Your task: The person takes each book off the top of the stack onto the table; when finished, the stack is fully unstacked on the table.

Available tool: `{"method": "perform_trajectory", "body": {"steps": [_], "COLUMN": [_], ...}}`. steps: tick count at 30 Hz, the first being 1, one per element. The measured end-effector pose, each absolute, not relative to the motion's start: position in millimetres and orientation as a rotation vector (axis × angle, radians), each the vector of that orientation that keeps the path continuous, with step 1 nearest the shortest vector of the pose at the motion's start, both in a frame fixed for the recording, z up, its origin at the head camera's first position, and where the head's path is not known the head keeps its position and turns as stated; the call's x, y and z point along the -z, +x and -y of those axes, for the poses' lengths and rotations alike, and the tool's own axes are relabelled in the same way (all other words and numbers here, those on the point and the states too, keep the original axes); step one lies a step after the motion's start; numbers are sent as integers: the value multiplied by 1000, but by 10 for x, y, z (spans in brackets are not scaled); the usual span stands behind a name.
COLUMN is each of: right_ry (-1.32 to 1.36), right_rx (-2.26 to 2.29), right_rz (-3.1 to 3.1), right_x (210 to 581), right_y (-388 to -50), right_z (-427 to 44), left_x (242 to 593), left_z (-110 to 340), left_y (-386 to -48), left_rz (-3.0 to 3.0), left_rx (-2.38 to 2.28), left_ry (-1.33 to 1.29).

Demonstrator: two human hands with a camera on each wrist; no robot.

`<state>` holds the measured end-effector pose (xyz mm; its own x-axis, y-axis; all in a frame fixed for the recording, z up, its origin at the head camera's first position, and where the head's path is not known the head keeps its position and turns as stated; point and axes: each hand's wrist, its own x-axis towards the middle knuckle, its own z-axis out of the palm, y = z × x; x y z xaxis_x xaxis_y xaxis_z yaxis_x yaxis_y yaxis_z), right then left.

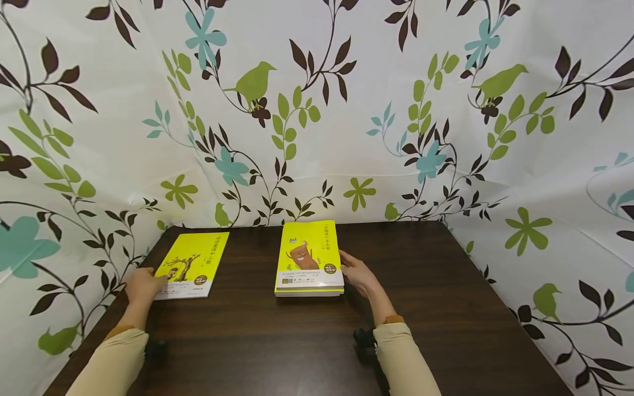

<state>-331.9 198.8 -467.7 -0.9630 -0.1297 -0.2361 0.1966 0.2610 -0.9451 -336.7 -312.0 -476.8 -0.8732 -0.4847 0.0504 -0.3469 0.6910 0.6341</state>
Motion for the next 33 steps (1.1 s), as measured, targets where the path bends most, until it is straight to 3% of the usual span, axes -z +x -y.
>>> {"method": "perform_trajectory", "body": {"steps": [15,33], "right_ry": [74,77], "right_rx": [1739,1707], "right_rz": [-2282,-2282], "right_x": [4665,4614], "right_y": [-3318,-3285], "right_z": [-1970,-1988], "left_x": [4565,4565], "left_z": [2924,2632], "left_y": [-3413,-3407], "left_rz": [2707,2761], "left_rx": [1026,1171], "left_ry": [552,357]}}
